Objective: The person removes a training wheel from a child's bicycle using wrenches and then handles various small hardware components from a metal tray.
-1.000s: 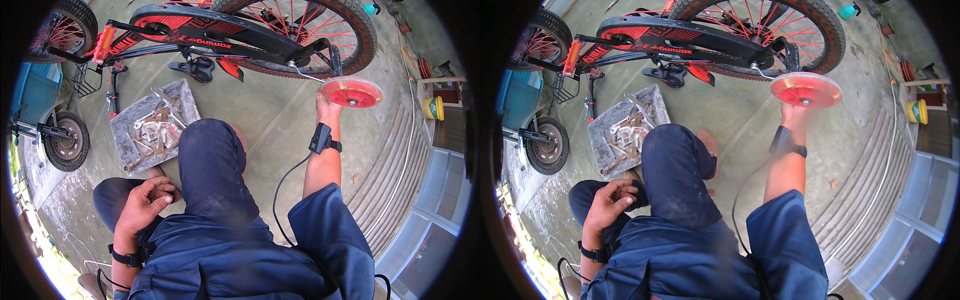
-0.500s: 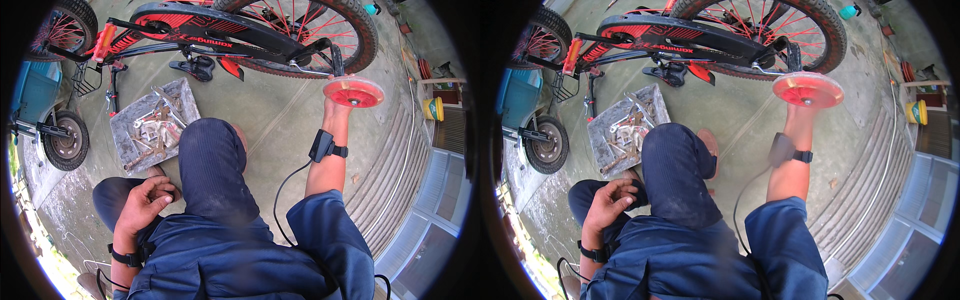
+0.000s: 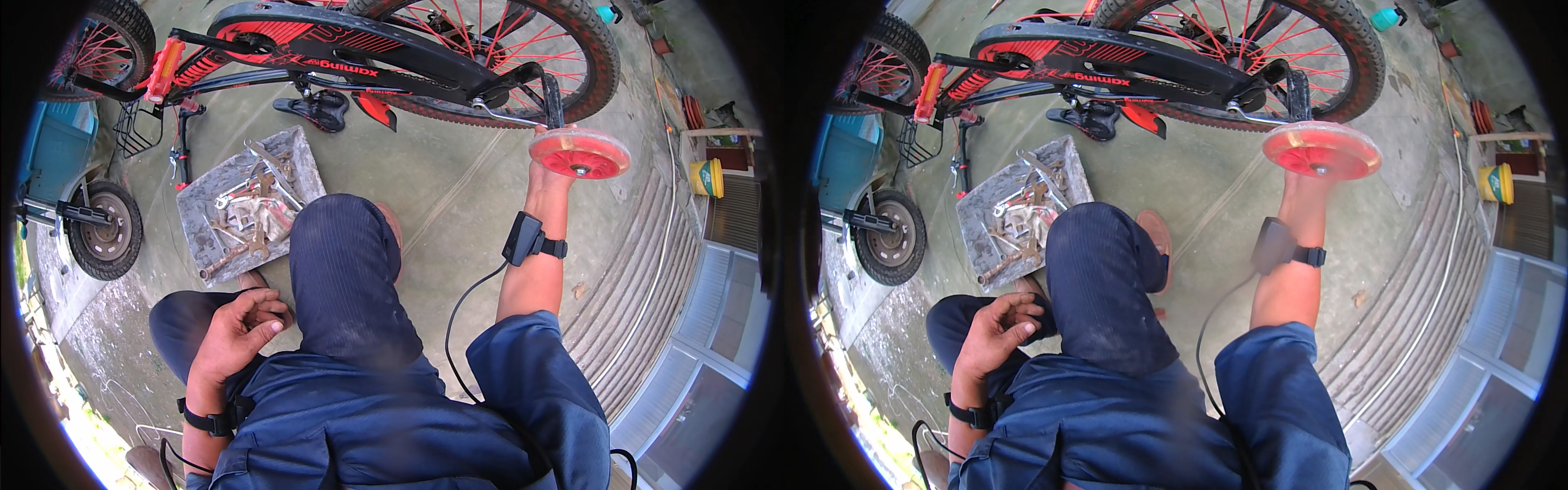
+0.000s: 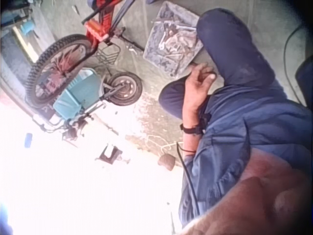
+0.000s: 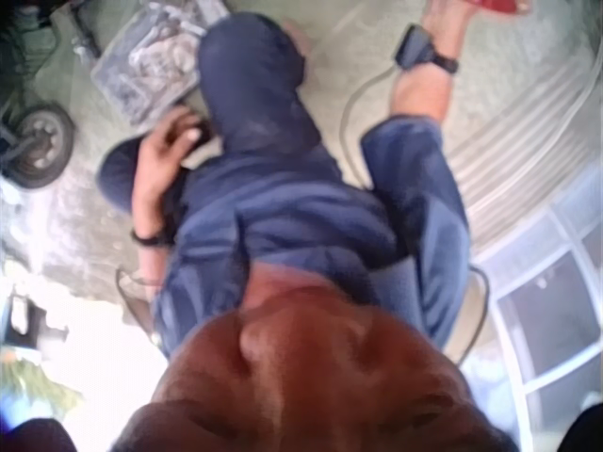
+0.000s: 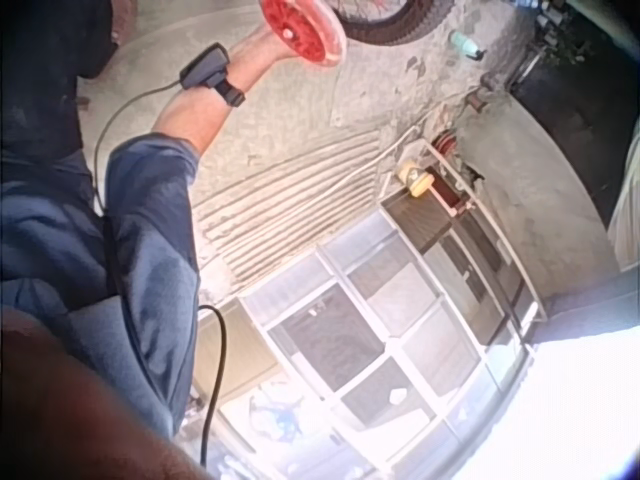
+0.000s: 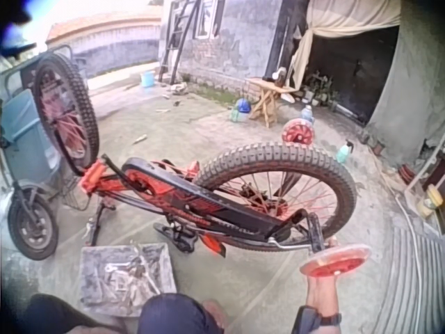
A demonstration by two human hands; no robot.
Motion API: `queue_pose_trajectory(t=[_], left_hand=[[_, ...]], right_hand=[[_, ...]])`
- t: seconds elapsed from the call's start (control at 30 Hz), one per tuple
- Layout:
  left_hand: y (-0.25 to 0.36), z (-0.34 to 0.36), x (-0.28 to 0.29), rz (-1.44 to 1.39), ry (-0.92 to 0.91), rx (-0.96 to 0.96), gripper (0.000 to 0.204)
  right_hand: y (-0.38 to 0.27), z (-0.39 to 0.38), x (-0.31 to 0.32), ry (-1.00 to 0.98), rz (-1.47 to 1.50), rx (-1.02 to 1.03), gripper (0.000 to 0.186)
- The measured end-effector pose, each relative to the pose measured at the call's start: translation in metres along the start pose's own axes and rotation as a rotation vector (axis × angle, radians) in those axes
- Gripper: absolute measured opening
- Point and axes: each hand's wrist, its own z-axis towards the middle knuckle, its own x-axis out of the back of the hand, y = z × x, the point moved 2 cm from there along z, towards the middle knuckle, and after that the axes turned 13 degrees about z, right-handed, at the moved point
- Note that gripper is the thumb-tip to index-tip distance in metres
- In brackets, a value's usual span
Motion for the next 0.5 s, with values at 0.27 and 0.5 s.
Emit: queue_pose_trajectory(t=[0.27, 0.5], left_hand=[[-0.001, 0.003, 0.001, 0.007, -0.006, 0.005, 0.044], [-0.002, 0.004, 0.002, 0.010, -0.011, 0.015, 0.044]], right_hand=[[0.019, 0.028, 0.041, 0.156, 0.088, -0.020, 0.023], [0.029, 0.039, 0.071, 0.144, 0.095, -0.035, 0.024]])
